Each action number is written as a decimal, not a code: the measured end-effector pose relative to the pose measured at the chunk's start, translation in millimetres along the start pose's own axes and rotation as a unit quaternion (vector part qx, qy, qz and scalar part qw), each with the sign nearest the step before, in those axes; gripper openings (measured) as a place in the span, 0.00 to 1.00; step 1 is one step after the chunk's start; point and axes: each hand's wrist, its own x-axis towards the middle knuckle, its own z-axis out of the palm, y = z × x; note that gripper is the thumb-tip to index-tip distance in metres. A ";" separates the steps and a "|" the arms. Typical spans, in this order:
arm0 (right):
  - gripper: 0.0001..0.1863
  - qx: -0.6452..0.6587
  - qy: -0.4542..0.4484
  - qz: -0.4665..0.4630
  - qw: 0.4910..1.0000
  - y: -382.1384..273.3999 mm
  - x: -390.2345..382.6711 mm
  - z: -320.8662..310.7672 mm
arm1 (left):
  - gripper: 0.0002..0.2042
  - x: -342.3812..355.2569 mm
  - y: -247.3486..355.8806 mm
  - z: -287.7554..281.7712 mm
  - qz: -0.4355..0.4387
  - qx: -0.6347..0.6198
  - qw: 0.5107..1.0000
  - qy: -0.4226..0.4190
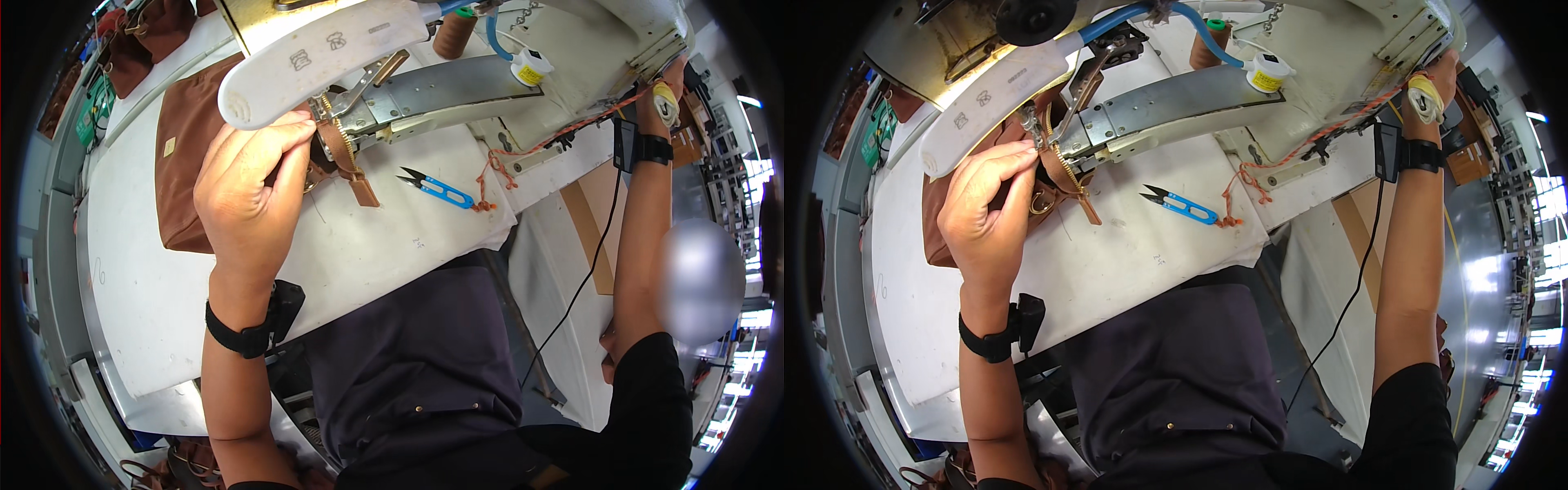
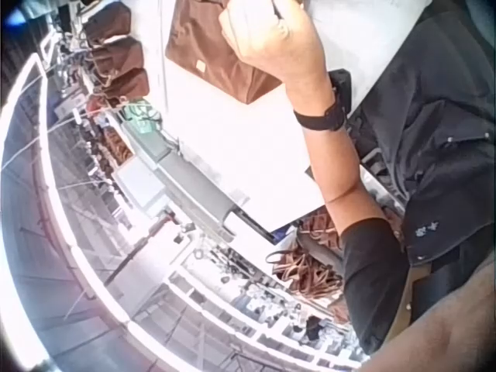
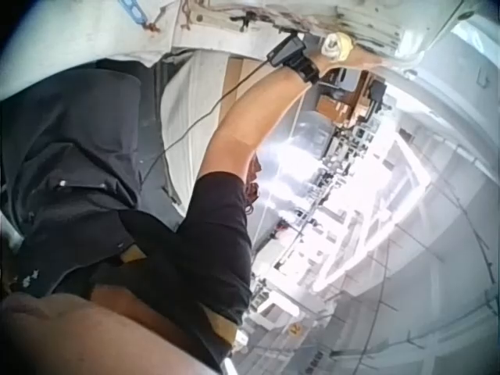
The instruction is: The person aligns a zipper and leather strap under the needle of a sewing machine to sew them onto a bag. They trim the excess thread with shears and then pull the bag open to inspect the interior.
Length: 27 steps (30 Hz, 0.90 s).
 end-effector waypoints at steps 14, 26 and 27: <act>0.25 0.321 0.025 0.227 0.919 -34.8 -15.2 13.4 | 0.07 -0.8 0.9 1.0 0.010 -0.002 1.000 0.022; 0.36 -0.042 -0.021 0.091 0.995 -4.9 18.7 -23.7 | 0.06 2.1 5.8 3.2 0.020 -0.011 1.000 0.018; 0.36 -0.017 0.000 0.114 0.993 -10.3 15.6 -22.5 | 0.06 1.1 5.5 2.7 0.019 -0.009 1.000 0.016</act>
